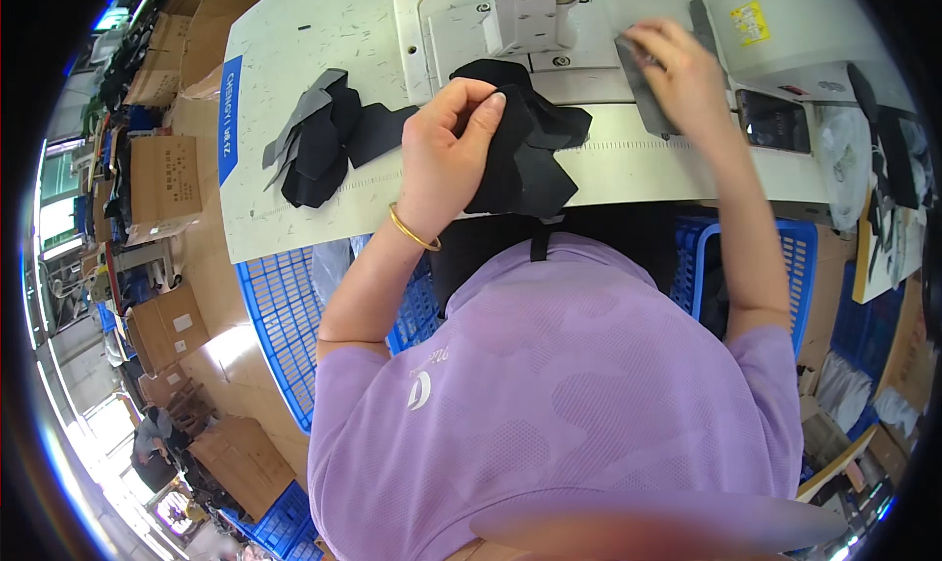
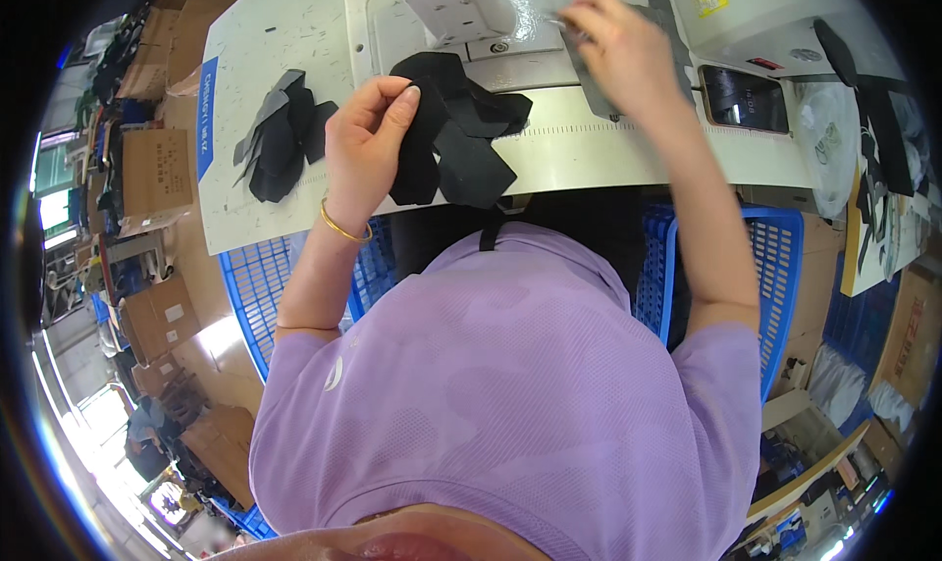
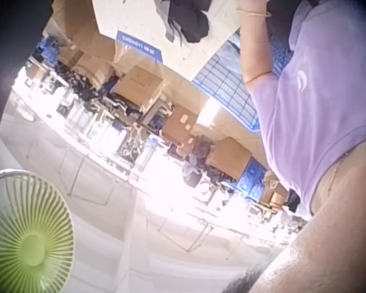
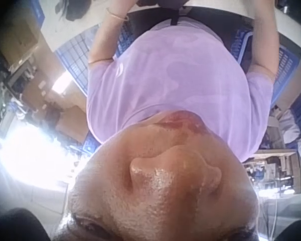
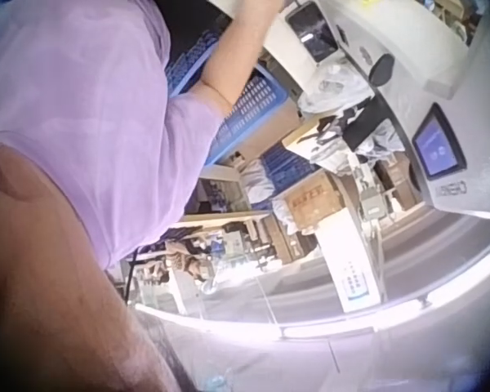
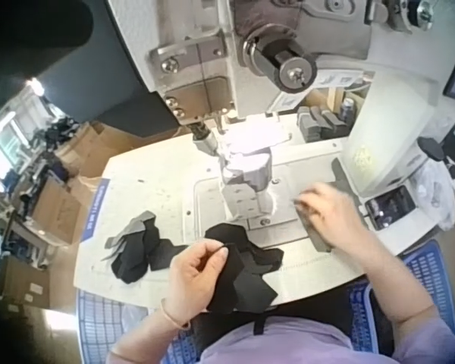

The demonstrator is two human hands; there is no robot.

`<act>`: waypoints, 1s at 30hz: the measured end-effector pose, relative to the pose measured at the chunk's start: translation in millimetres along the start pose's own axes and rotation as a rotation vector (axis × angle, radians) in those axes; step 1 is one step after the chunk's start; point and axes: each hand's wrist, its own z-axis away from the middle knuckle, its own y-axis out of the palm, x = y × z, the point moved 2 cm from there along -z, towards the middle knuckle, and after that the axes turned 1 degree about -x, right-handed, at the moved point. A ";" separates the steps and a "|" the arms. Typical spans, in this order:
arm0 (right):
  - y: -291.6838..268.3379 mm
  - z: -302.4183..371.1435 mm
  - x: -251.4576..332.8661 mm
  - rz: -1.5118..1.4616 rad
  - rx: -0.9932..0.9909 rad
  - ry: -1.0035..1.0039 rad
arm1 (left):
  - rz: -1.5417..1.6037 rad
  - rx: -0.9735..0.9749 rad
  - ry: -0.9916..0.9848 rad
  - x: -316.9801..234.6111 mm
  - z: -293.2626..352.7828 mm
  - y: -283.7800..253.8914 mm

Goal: Use a sewing machine to stitch together pieces of black material for shoe manufacturing.

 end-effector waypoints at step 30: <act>-22.5 -29.2 123.8 -0.750 -0.162 0.452 | 0.012 -0.141 0.249 -24.3 1.0 16.2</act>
